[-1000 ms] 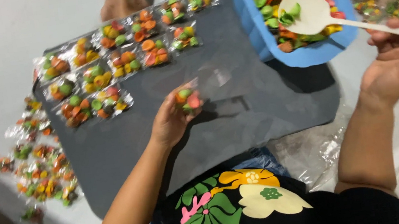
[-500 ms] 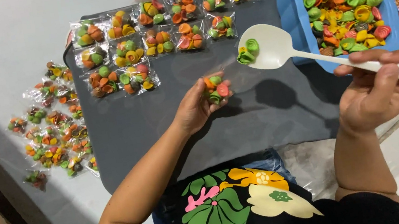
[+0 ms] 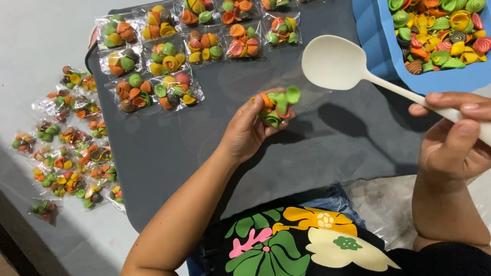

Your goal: Manually scooping colorful snacks into small plastic bags and arranging them on a surface.

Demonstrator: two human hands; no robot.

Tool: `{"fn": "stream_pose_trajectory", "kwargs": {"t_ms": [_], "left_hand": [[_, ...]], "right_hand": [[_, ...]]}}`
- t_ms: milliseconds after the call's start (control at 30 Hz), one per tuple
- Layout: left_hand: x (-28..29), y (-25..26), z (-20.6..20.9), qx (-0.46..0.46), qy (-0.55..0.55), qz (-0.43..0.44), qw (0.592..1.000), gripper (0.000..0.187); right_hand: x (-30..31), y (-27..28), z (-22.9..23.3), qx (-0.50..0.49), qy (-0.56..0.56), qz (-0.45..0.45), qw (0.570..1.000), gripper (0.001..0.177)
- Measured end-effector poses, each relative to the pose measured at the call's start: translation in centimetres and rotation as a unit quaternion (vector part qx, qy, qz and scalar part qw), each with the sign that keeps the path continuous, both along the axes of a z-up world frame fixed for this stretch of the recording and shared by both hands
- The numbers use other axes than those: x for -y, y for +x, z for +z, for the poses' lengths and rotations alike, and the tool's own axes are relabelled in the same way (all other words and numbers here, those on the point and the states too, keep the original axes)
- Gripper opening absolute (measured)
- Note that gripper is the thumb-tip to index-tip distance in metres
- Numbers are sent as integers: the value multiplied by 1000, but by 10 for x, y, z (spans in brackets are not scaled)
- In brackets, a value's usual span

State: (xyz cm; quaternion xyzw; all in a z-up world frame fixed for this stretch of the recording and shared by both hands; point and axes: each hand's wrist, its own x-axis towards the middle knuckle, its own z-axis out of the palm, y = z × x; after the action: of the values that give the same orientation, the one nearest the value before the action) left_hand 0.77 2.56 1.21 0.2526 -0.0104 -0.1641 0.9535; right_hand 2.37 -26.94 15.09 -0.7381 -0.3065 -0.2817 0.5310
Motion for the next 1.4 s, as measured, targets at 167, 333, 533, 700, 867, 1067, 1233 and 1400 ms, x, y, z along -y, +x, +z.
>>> {"fn": "stream_pose_trajectory", "kwargs": {"t_ms": [167,333,533,700,867,1067,1233,1400], "left_hand": [[-6,-1,-2,-6,-90,38,995,54],[-9,-2,6,0,-128,70,989,55],[-12,1,-4,-1,-105,59,993,57],[-12,1,-14,-31,-94,93,991,44],[-17,3,-10,-3,-120,91,989,46],[-17,3,-3,11,-106,91,990,44],[-2,2,-14,-13,-39,119,992,38],[9,2,4,22,34,166,985,30]], "right_hand": [[38,8,-4,75,-19,-18,997,23],[60,6,-17,70,-38,-72,994,16],[40,8,-22,54,-222,-129,965,16],[46,12,-37,57,-276,-157,947,18],[60,10,-22,19,-370,-108,922,87],[73,-38,-19,238,-255,-69,935,87],[-73,-10,-30,-62,-206,108,971,70],[-123,30,-71,-306,-128,184,925,94]]}}
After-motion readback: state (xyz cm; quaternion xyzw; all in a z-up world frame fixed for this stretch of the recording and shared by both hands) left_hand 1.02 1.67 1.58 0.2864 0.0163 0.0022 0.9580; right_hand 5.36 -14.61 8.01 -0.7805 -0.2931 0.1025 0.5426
